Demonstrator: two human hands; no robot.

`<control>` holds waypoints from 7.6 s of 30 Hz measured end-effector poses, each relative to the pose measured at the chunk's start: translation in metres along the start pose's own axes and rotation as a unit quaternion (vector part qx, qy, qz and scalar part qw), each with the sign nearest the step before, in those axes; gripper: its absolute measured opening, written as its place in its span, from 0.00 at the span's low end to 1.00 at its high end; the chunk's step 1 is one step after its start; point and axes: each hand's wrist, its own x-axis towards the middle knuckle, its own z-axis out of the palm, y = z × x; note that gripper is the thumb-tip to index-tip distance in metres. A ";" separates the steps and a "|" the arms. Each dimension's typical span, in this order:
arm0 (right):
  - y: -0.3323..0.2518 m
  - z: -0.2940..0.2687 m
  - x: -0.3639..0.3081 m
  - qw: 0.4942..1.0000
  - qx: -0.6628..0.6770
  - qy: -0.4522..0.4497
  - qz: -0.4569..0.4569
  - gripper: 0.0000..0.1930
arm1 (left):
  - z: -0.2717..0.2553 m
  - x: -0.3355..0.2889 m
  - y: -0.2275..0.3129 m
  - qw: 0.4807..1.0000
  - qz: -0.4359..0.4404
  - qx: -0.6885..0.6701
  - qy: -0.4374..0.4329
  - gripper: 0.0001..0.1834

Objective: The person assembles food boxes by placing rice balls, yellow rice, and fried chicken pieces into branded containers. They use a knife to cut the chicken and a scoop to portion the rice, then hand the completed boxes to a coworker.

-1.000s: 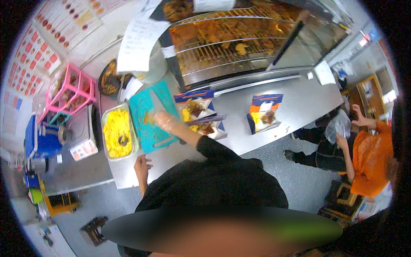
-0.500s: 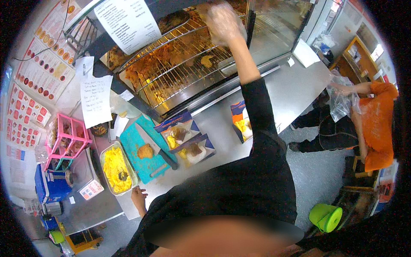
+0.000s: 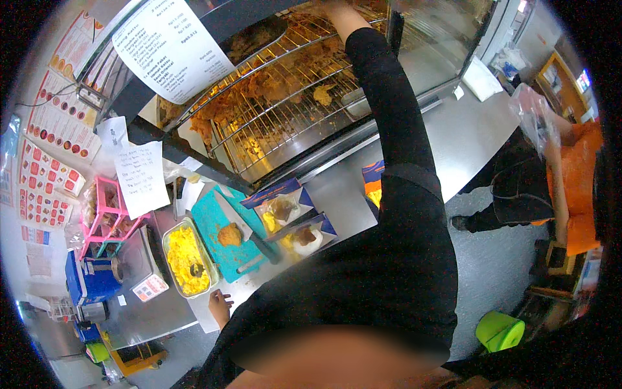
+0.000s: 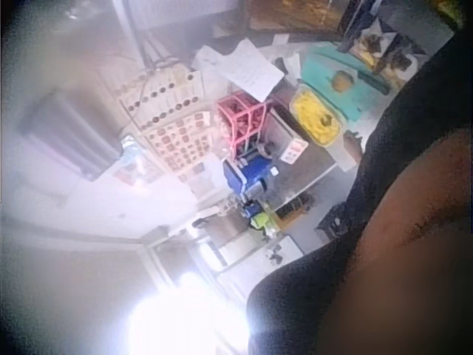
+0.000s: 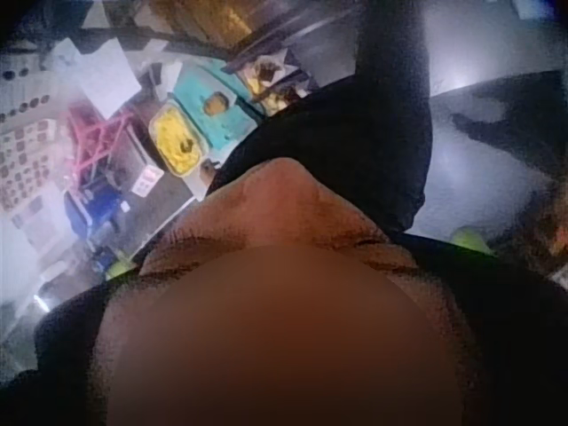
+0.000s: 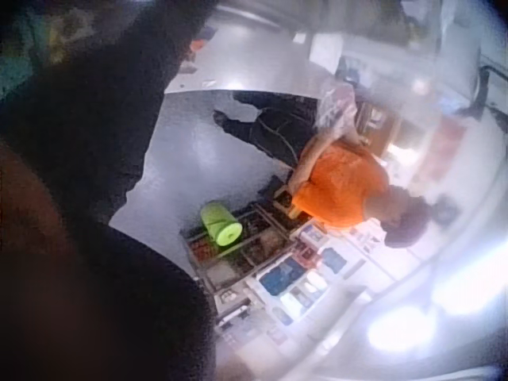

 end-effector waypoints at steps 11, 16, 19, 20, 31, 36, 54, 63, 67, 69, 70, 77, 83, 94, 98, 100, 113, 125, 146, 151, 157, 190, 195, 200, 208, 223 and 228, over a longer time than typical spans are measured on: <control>0.003 0.001 0.022 0.999 0.014 -0.020 0.031 0.13 | 0.021 0.006 -0.013 0.992 -0.051 -0.115 -0.014 0.16; -0.003 -0.008 0.018 0.997 0.047 -0.005 0.055 0.14 | 0.017 0.007 -0.012 0.990 -0.063 -0.126 0.001 0.15; -0.008 -0.021 -0.002 0.991 0.100 0.027 0.082 0.14 | 0.019 0.007 -0.013 0.991 -0.045 -0.129 0.004 0.15; -0.010 -0.027 -0.015 0.986 0.129 0.044 0.096 0.14 | 0.020 0.008 -0.014 0.992 -0.039 -0.120 0.001 0.15; 0.013 -0.028 -0.233 0.782 0.555 0.282 0.041 0.10 | 0.036 0.017 -0.023 0.991 0.018 -0.128 -0.027 0.15; 0.053 0.011 -0.227 0.838 0.504 0.209 0.012 0.08 | 0.023 0.010 -0.026 0.996 0.002 -0.090 -0.017 0.14; -0.019 0.044 -0.291 0.679 0.730 -0.075 -0.020 0.12 | 0.015 0.029 0.011 0.992 0.070 -0.102 -0.021 0.15; -0.089 0.045 -0.293 0.713 0.668 -0.184 -0.105 0.14 | 0.069 -0.013 0.050 0.935 0.304 0.111 -0.143 0.12; -0.116 0.046 -0.289 0.735 0.623 -0.230 -0.136 0.14 | 0.105 -0.024 0.076 0.881 0.417 0.120 -0.187 0.14; -0.128 0.045 -0.286 0.764 0.580 -0.235 -0.159 0.14 | 0.121 -0.027 0.091 0.859 0.448 0.162 -0.187 0.15; -0.132 0.044 -0.285 0.760 0.579 -0.243 -0.166 0.13 | 0.129 -0.028 0.099 0.856 0.457 0.154 -0.190 0.15; -0.166 0.053 -0.287 0.739 0.596 -0.255 -0.186 0.14 | 0.193 -0.032 0.139 0.823 0.557 0.098 -0.049 0.17; -0.179 0.038 -0.314 0.758 0.602 -0.150 -0.203 0.16 | 0.222 -0.024 0.147 0.804 0.554 0.215 -0.028 0.13; -0.372 0.164 -0.404 0.824 0.217 -0.413 -0.321 0.31 | 0.159 -0.060 0.082 0.784 0.570 0.162 -0.185 0.14; -0.380 0.174 -0.417 0.952 0.260 -0.100 -0.126 0.20 | 0.090 -0.077 0.041 0.851 0.468 -0.150 -0.185 0.13; -0.327 0.149 -0.432 0.912 0.333 -0.014 -0.238 0.15 | 0.064 -0.070 0.038 0.913 0.357 -0.154 -0.122 0.13; -0.170 0.137 -0.514 0.972 0.233 0.031 0.023 0.09 | 0.158 0.102 0.231 0.573 0.773 0.265 -0.054 0.17; 0.072 0.166 -0.488 0.934 -0.208 -0.086 0.278 0.11 | 0.136 0.104 0.229 0.605 0.764 0.205 -0.088 0.07; -0.597 0.120 -0.363 0.835 0.527 0.041 -0.154 0.05 | -0.143 0.171 0.024 0.756 0.081 -0.644 -0.083 0.05; -0.765 0.137 -0.223 0.829 0.467 0.168 -0.257 0.04 | -0.269 0.331 0.035 0.696 0.249 -0.672 0.043 0.07; -0.929 0.203 -0.064 0.808 0.475 0.194 -0.289 0.07 | -0.398 0.541 0.042 0.865 0.326 -0.253 0.287 0.16; -0.735 0.219 -0.256 0.594 0.770 -0.210 0.098 0.27 | -0.429 0.709 -0.115 0.825 0.400 0.090 0.388 0.22; -0.564 0.176 -0.391 0.666 0.661 -0.137 0.317 0.25 | -0.462 0.793 -0.159 0.788 0.349 0.383 0.334 0.19; -0.449 0.095 -0.495 0.758 0.483 -0.022 0.439 0.20 | -0.488 0.729 -0.124 0.762 0.185 0.289 0.549 0.17; -0.283 0.123 -0.547 0.966 0.107 0.071 0.223 0.21 | -0.279 0.409 0.072 0.727 0.544 -0.165 0.385 0.17; -0.043 0.085 -0.511 0.900 -0.131 0.176 0.378 0.34 | 0.161 0.115 0.185 0.577 0.784 0.214 -0.079 0.24; -0.190 0.065 -0.517 0.875 0.338 0.106 0.328 0.14 | 0.109 0.135 0.158 0.734 0.637 0.102 -0.211 0.26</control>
